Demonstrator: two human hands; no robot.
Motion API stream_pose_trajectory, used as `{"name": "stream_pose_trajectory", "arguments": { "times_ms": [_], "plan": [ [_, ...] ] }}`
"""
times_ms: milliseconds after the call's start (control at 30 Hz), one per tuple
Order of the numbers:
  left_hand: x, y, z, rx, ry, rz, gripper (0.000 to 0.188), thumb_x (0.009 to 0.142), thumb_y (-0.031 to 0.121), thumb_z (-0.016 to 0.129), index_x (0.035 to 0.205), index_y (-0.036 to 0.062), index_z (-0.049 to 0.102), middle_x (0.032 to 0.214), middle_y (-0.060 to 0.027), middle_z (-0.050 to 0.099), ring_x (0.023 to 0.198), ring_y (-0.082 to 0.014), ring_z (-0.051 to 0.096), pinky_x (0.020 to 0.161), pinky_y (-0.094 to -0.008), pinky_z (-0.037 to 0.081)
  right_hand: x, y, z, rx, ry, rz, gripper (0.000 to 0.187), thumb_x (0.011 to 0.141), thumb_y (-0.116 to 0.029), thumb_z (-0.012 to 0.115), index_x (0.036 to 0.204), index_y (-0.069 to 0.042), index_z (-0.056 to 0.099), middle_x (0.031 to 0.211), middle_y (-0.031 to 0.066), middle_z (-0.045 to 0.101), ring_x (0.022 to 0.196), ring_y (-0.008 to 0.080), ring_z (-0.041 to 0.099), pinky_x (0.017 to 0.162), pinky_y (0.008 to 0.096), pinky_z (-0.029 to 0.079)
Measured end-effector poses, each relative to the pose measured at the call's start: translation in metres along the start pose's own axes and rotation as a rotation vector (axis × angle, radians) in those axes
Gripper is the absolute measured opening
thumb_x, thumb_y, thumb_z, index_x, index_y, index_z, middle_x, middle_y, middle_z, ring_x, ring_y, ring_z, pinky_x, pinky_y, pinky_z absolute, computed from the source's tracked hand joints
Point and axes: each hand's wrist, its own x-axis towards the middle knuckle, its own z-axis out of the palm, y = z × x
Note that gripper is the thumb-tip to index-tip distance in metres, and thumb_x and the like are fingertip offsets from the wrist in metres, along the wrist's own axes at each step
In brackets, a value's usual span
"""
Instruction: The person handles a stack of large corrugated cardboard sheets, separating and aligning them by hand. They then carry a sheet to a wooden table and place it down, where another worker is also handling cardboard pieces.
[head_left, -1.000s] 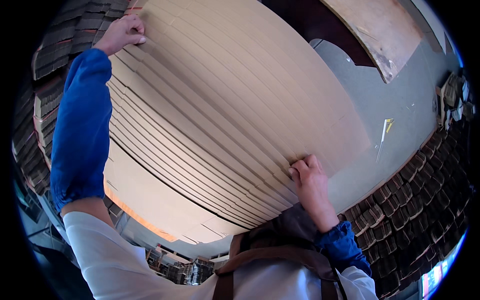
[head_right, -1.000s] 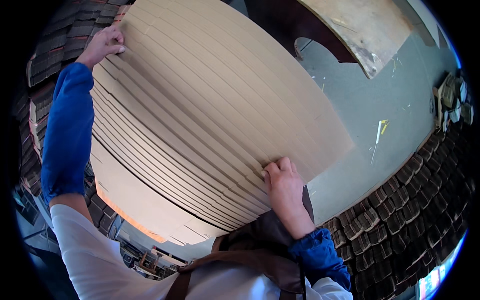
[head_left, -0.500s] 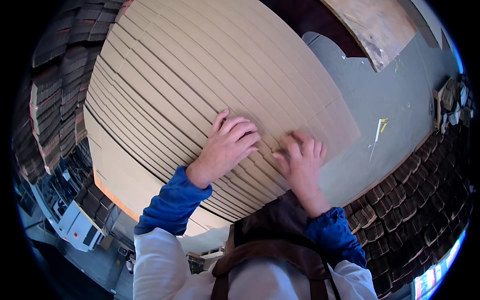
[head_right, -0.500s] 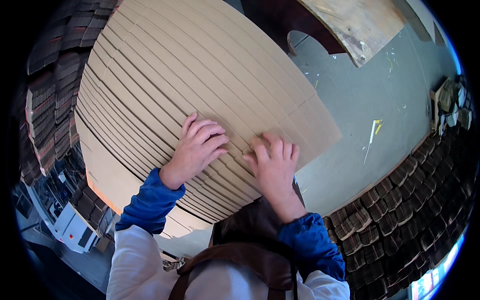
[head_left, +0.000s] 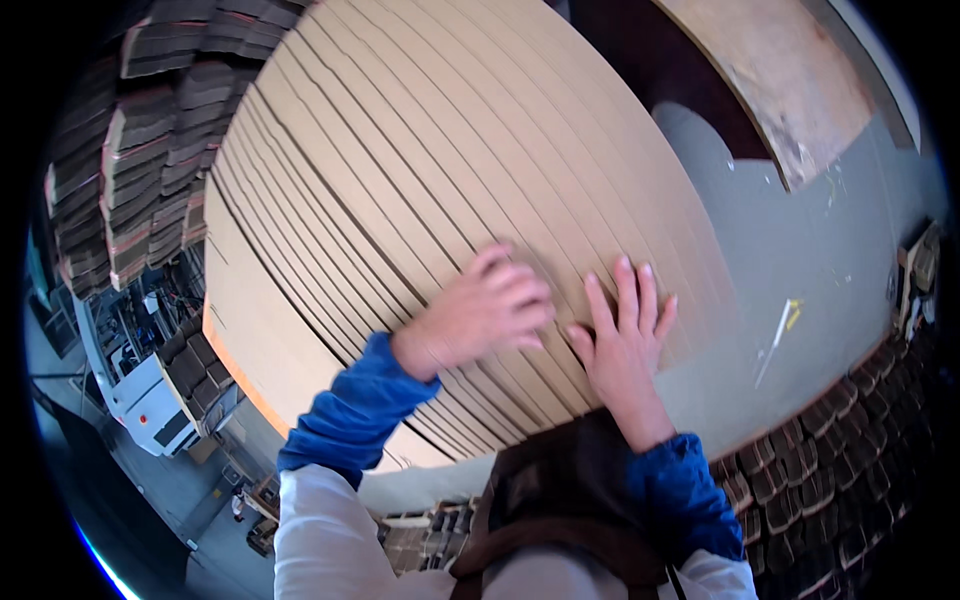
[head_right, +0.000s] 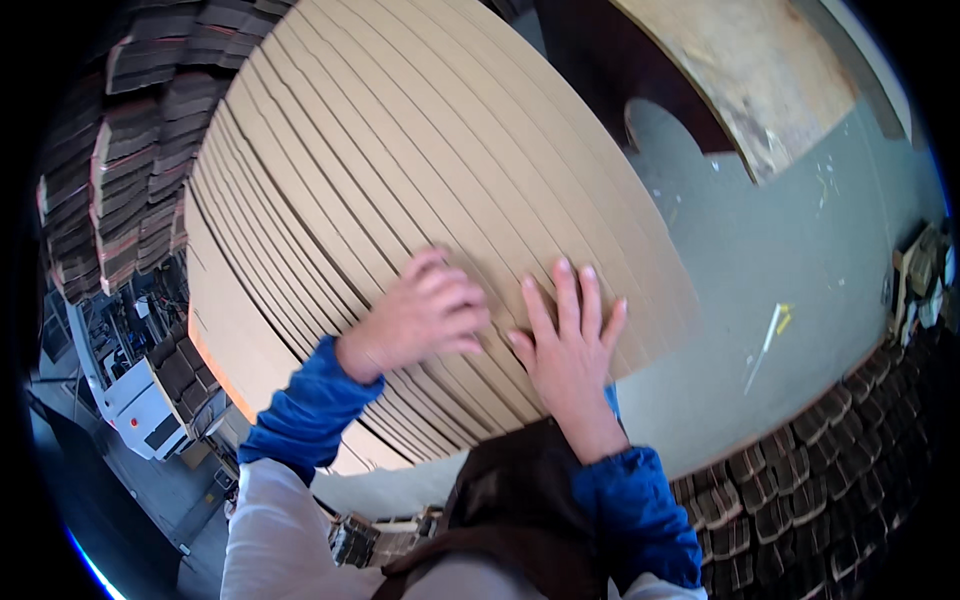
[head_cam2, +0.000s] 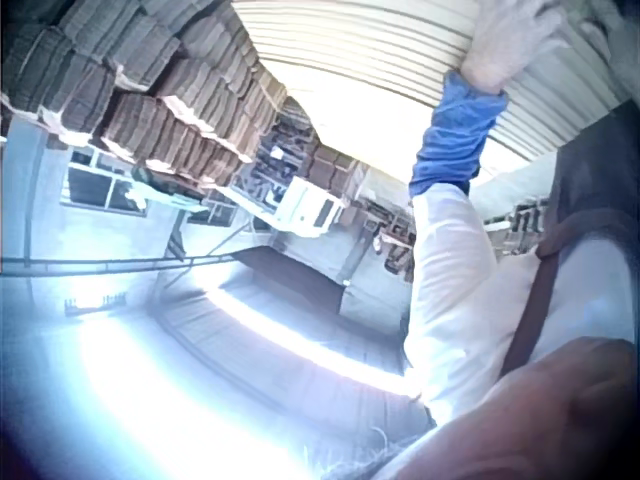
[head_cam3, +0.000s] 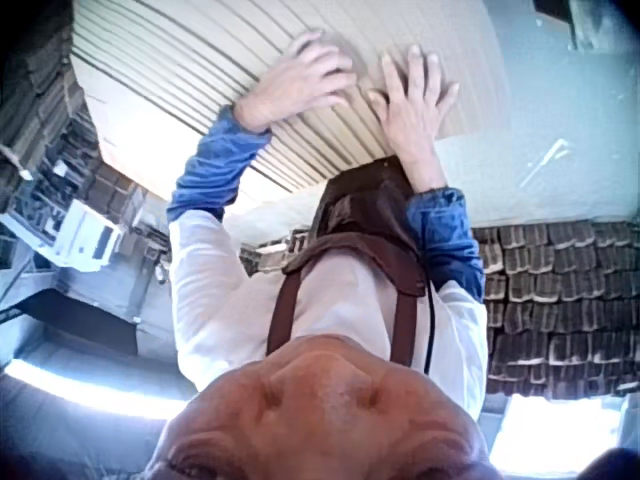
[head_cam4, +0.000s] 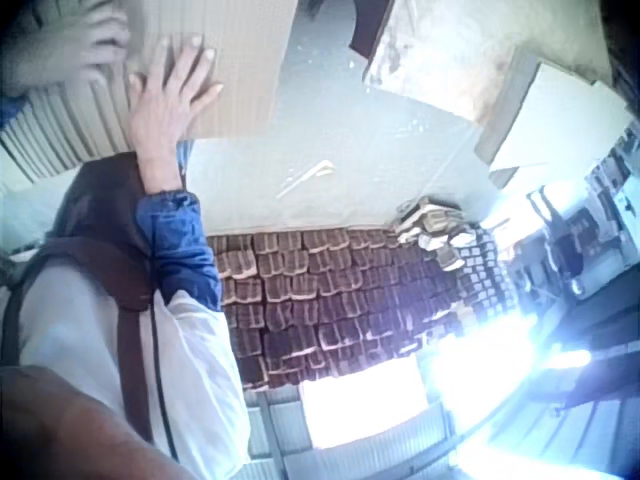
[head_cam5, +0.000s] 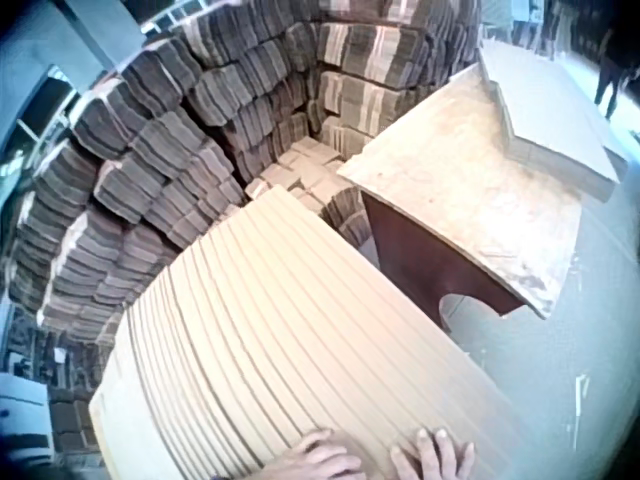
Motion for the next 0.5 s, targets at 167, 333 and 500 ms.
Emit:
{"name": "stream_pose_trajectory", "arguments": {
  "times_ms": [167,333,500],
  "plan": [
    [0.003,-0.0007,0.0001,-0.117,0.017,0.009,0.036,0.076,0.039,0.075,0.102,0.0176,0.062,0.106,-0.0004,0.053,0.108,-0.0202,0.051,0.103,-0.0422,0.037,-0.0035,-0.0004,0.0009,-0.02,-0.001,-0.01,0.061,0.085,-0.047,0.067,0.14,-0.024,0.053,0.157,0.0122,0.032,0.145,0.037,0.025,0.113,0.066,0.011],
    [0.0045,-0.0037,0.0025,-0.144,0.043,0.04,0.033,0.077,0.036,0.074,0.099,0.0167,0.06,0.104,-0.0005,0.052,0.106,-0.0193,0.051,0.098,-0.0394,0.038,-0.003,0.002,0.0031,-0.037,0.031,-0.025,0.06,0.088,-0.048,0.062,0.141,-0.022,0.053,0.157,0.0134,0.032,0.145,0.0379,0.025,0.113,0.0654,0.009],
    [0.0021,-0.0058,0.0019,-0.171,0.044,0.051,0.034,0.077,0.036,0.074,0.1,0.0161,0.059,0.103,-0.001,0.052,0.105,-0.0193,0.051,0.097,-0.0394,0.038,-0.003,0.001,0.0025,-0.034,0.018,-0.022,0.06,0.089,-0.049,0.061,0.141,-0.022,0.053,0.157,0.0137,0.033,0.146,0.038,0.024,0.114,0.0647,0.009]
  ]
}}
